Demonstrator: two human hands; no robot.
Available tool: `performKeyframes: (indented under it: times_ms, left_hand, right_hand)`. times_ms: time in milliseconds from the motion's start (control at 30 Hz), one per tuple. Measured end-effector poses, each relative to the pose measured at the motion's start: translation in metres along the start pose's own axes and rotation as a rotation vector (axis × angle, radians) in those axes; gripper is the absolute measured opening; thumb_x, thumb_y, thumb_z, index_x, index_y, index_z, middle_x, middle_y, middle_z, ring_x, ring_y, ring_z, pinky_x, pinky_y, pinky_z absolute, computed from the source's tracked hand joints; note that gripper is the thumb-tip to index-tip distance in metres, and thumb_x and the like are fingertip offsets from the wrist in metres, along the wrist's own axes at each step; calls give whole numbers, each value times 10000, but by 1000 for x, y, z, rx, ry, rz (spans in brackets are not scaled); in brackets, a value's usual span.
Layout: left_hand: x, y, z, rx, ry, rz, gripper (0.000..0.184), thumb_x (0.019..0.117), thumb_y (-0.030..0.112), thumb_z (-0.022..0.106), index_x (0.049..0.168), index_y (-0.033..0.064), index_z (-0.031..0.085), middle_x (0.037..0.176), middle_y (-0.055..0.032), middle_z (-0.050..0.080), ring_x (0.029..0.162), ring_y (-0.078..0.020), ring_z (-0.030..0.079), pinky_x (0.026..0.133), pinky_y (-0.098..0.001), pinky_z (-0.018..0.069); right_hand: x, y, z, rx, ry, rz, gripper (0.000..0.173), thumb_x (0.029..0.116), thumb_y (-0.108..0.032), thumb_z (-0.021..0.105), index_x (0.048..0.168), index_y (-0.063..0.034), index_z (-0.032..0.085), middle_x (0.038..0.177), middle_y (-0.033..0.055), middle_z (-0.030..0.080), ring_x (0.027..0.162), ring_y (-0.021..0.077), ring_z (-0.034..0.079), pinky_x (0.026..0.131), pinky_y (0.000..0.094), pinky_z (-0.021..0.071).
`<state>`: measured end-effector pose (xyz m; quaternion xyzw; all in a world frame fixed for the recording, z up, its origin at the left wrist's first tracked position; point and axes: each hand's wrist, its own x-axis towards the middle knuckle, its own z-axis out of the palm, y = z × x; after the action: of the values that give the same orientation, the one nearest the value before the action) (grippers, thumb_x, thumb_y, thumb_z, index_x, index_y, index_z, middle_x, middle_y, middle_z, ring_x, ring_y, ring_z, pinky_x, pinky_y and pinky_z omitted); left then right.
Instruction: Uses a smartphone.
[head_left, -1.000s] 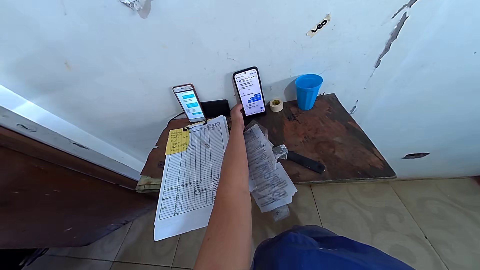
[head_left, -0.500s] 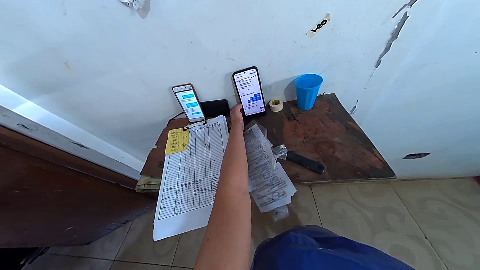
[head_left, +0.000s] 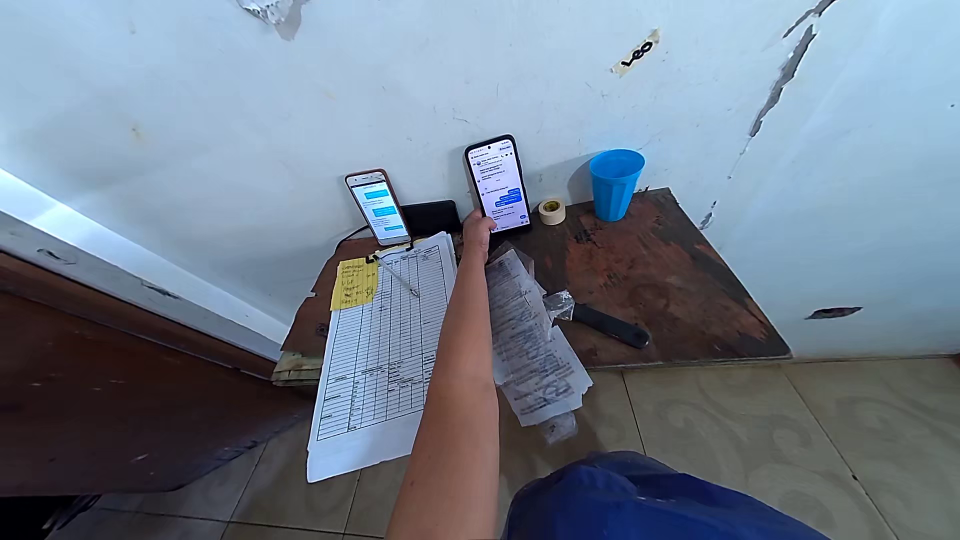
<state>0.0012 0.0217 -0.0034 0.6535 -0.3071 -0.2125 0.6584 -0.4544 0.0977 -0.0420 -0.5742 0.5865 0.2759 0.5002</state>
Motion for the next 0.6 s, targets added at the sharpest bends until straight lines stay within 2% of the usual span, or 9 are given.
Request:
performKeyframes:
  times_ms: [100, 200, 233, 300, 367, 400, 467, 500, 600]
  left_hand:
    - [-3, 5, 0, 124, -69, -16, 558, 803, -205, 542, 1352, -118, 497, 1332, -268, 592, 1207, -280, 591, 1026, -404, 480]
    - [-3, 5, -1, 233, -117, -7, 778, 762, -210, 644, 1475, -105, 350, 1433, -300, 516, 1334, -338, 529, 1119, -442, 436]
    - [-2, 3, -2, 244, -125, 4, 823, 758, -203, 666, 1495, -98, 316, 1447, -301, 502, 1347, -341, 519, 1130, -443, 430]
    - [-2, 1, -1, 230, -122, 19, 851, 764, -194, 693, 1510, -88, 296, 1449, -302, 501, 1340, -336, 528, 1126, -436, 436]
    - [-2, 0, 0, 214, -106, 26, 841, 773, -188, 706, 1507, -89, 307, 1443, -303, 506, 1332, -335, 534, 1123, -430, 437]
    - [-2, -1, 1, 218, -97, 27, 835, 779, -177, 710, 1508, -88, 312, 1442, -303, 508, 1335, -337, 533, 1127, -434, 434]
    - [0, -2, 1, 244, -81, 23, 819, 799, -152, 722, 1507, -87, 316, 1444, -303, 510, 1347, -346, 527, 1136, -446, 427]
    - [0, -3, 2, 250, -76, 23, 815, 803, -147, 723, 1507, -86, 318, 1446, -303, 509, 1351, -347, 525, 1139, -448, 425]
    - [0, -3, 1, 228, -80, 14, 798, 804, -171, 701, 1503, -91, 324, 1449, -306, 504, 1348, -345, 524, 1139, -442, 422]
  right_hand:
    - [0, 5, -3, -35, -22, -54, 411, 1091, -8, 357, 1474, 130, 415, 1551, 327, 410, 1440, 333, 452, 1162, 363, 348]
    - [-32, -2, -9, -127, 5, -196, 402, 1088, -13, 352, 1432, 182, 424, 1492, 375, 447, 1387, 363, 505, 1116, 339, 403]
    - [-60, -21, -11, -133, 35, -161, 398, 1069, 14, 357, 1413, 200, 428, 1479, 373, 460, 1371, 346, 519, 1099, 314, 416]
    - [-117, -75, -17, 23, 53, 126, 437, 1064, 60, 317, 1488, 163, 351, 1580, 289, 380, 1444, 248, 425, 1147, 274, 340]
    - [-148, -91, -16, 90, 110, 169, 433, 1078, 38, 311, 1493, 154, 352, 1574, 287, 389, 1444, 242, 430, 1156, 282, 332]
    - [-149, -89, -12, 108, 167, 156, 424, 1069, 34, 330, 1470, 156, 389, 1544, 294, 425, 1416, 247, 464, 1142, 283, 354]
    - [-143, -88, -19, 61, 58, 170, 455, 1070, 34, 330, 1513, 140, 338, 1603, 271, 351, 1455, 232, 406, 1172, 274, 301]
    - [-122, -74, -17, 4, 47, 136, 454, 1060, 27, 347, 1502, 130, 367, 1590, 260, 380, 1440, 228, 427, 1166, 273, 318]
    - [-44, -7, -9, -107, 32, -139, 399, 1105, -38, 349, 1452, 146, 418, 1517, 326, 444, 1396, 286, 495, 1119, 307, 380]
